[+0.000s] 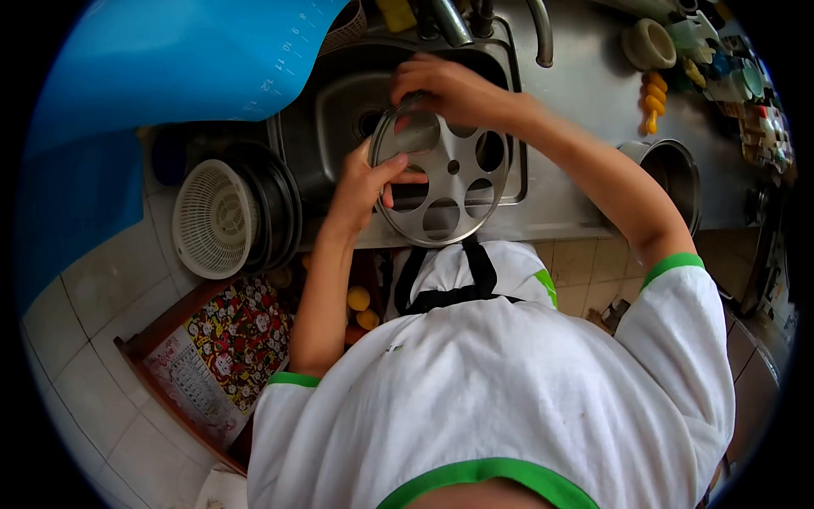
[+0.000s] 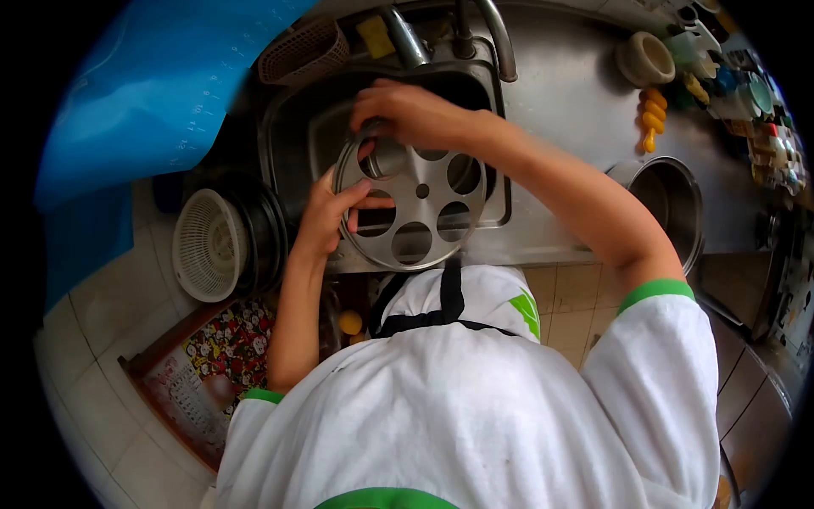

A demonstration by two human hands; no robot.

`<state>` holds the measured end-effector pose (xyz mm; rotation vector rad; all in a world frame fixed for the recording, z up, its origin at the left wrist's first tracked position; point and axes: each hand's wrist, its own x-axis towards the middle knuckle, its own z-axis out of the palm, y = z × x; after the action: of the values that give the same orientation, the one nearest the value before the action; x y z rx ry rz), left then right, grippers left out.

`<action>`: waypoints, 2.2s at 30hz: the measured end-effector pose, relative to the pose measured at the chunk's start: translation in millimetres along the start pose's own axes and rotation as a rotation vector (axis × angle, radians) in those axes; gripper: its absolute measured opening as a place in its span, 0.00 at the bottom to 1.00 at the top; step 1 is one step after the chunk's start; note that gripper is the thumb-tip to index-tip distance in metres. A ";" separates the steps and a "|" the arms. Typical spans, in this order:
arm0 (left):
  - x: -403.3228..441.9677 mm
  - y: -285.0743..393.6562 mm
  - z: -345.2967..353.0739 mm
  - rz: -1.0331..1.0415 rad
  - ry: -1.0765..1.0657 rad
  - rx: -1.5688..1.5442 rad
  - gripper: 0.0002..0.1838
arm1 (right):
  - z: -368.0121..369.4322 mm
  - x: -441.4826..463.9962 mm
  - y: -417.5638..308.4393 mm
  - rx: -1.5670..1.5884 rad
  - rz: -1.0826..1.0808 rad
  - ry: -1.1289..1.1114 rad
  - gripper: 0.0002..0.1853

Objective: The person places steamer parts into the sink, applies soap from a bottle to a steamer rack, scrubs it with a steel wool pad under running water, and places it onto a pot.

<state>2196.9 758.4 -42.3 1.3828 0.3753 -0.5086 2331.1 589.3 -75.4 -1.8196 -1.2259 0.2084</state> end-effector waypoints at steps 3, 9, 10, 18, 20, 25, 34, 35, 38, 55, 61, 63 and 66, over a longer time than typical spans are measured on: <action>-1.3 -3.2 -1.9 0.003 -0.018 0.003 0.26 | -3.6 -7.0 8.4 -0.030 0.078 0.004 0.12; -4.3 4.8 -6.9 -0.002 -0.030 0.028 0.27 | 9.8 6.7 -6.1 0.114 0.045 0.047 0.12; -6.4 3.6 -9.1 0.026 -0.003 -0.005 0.28 | 2.4 -0.5 3.1 0.220 0.186 0.076 0.11; -21.1 -28.7 -33.9 0.174 0.246 -0.351 0.31 | 36.9 -84.9 11.0 0.697 0.869 0.613 0.16; -22.8 -29.8 -35.3 0.168 0.286 -0.388 0.32 | 57.3 -96.4 7.1 0.672 0.906 0.694 0.16; -14.5 -24.8 -37.5 -0.001 0.132 -0.334 0.30 | 34.4 -56.3 35.8 0.195 0.527 0.524 0.16; -3.3 -44.3 -35.1 0.098 0.393 -0.554 0.25 | 109.5 -95.3 6.1 0.456 0.955 1.027 0.21; -5.6 -45.8 -31.8 0.091 0.390 -0.548 0.25 | 117.8 -98.2 -5.9 0.467 0.985 1.048 0.20; -9.5 -55.5 -28.4 0.092 0.336 -0.679 0.24 | 103.2 -96.8 -1.0 0.374 0.973 0.982 0.20; 3.1 -62.9 -13.4 0.138 0.277 -0.845 0.22 | 87.7 -71.0 46.2 0.987 0.924 1.017 0.22; 20.8 -64.2 -20.3 0.258 0.328 -0.883 0.22 | 161.0 -68.4 -7.5 0.496 1.078 1.226 0.21; 16.4 -63.8 -20.3 0.254 0.348 -0.878 0.22 | 147.2 -66.0 -33.6 0.723 1.134 1.205 0.21; 1.0 -58.5 -12.7 0.237 0.345 -0.808 0.22 | 130.9 -83.3 -2.4 0.292 1.009 0.996 0.19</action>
<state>2166.3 764.5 -93.4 0.7013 0.6054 0.0969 2213.5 598.4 -176.2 -1.7422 0.4258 0.0061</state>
